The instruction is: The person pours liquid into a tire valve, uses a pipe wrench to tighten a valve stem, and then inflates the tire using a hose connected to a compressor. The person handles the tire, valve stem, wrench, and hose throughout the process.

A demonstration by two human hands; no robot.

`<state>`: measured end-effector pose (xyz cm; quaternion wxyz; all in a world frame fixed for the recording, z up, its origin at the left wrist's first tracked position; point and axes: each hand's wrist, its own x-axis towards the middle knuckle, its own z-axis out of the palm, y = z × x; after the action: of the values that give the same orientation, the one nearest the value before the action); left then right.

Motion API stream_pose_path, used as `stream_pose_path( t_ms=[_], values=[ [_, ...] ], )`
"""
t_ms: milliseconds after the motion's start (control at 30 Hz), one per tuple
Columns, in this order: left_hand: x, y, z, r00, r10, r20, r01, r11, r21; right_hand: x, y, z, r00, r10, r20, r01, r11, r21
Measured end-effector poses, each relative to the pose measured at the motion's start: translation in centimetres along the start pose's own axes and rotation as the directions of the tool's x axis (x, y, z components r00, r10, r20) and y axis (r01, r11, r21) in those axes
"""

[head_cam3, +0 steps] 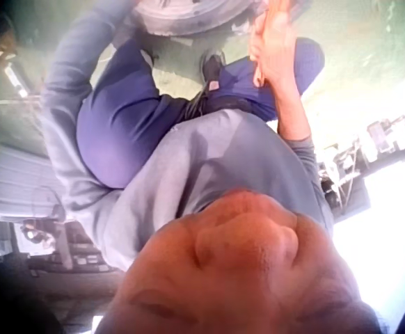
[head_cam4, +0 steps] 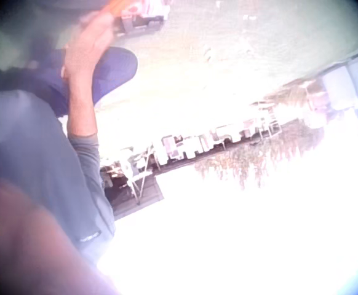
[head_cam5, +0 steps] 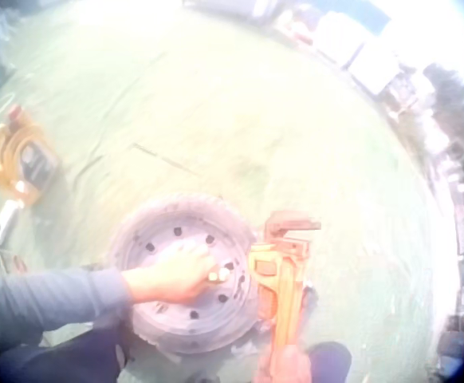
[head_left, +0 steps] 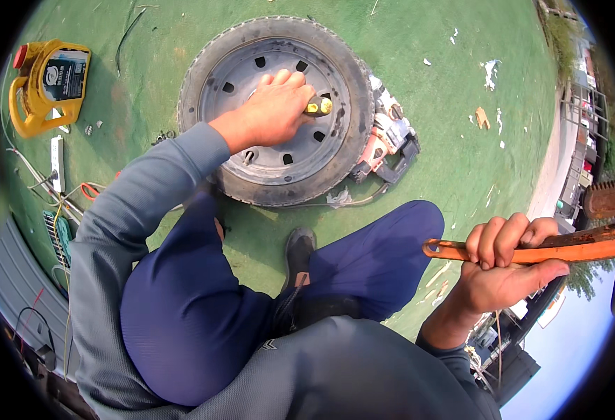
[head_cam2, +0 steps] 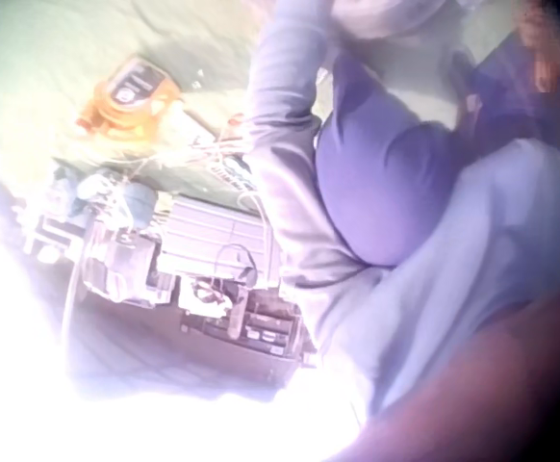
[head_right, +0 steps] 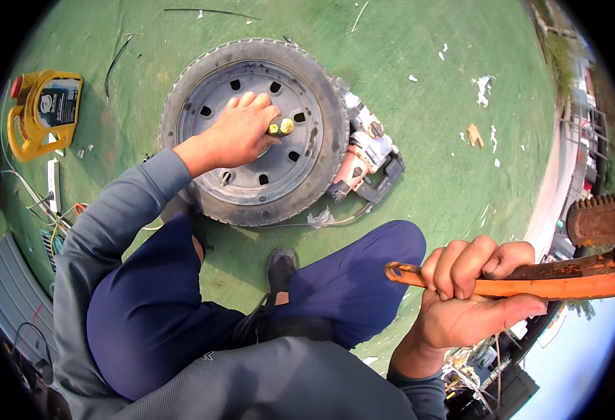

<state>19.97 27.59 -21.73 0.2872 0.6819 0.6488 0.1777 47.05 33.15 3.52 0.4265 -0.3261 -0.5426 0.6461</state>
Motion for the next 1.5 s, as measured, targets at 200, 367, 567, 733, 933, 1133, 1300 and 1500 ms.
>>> stream_pose_path(
  t_ms=[200,367,567,733,933,1133,1300,1500],
  values=[
    [0.5,0.4,1.0,0.998,0.054,-0.043,-0.054,0.998,0.008,-5.9,11.2,1.3,0.657,0.743,-0.122,-0.73,0.589,-0.346],
    [0.4,0.1,0.3,0.999,0.024,-0.023,-0.024,1.0,0.003,-3.0,5.1,1.4,0.781,0.59,-0.204,-0.608,0.794,-0.032],
    [0.3,-0.2,0.1,0.999,0.03,-0.02,-0.03,0.999,0.015,-0.6,1.6,0.0,0.997,0.082,0.001,-0.082,0.994,0.072],
    [0.1,0.6,0.8,0.998,0.052,-0.041,-0.051,0.998,0.022,-5.1,11.6,1.5,0.566,0.822,-0.062,-0.81,0.54,-0.23],
    [0.3,-0.6,0.1,0.998,0.03,-0.056,-0.028,0.999,0.032,-1.2,3.3,1.5,0.852,0.514,-0.096,-0.511,0.858,0.051],
    [0.3,-0.5,0.6,0.995,0.072,-0.062,-0.071,0.997,0.015,-1.1,3.8,0.5,0.982,0.18,-0.05,-0.174,0.979,0.102],
    [-0.1,-1.6,0.8,0.99,0.064,-0.128,-0.063,0.998,0.014,-4.9,11.1,2.5,0.431,0.898,-0.083,-0.902,0.429,-0.047],
    [-0.5,-1.9,0.4,0.994,0.054,-0.091,-0.052,0.998,0.024,-1.1,3.6,2.0,0.874,0.472,-0.113,-0.48,0.875,-0.059]
  ],
)
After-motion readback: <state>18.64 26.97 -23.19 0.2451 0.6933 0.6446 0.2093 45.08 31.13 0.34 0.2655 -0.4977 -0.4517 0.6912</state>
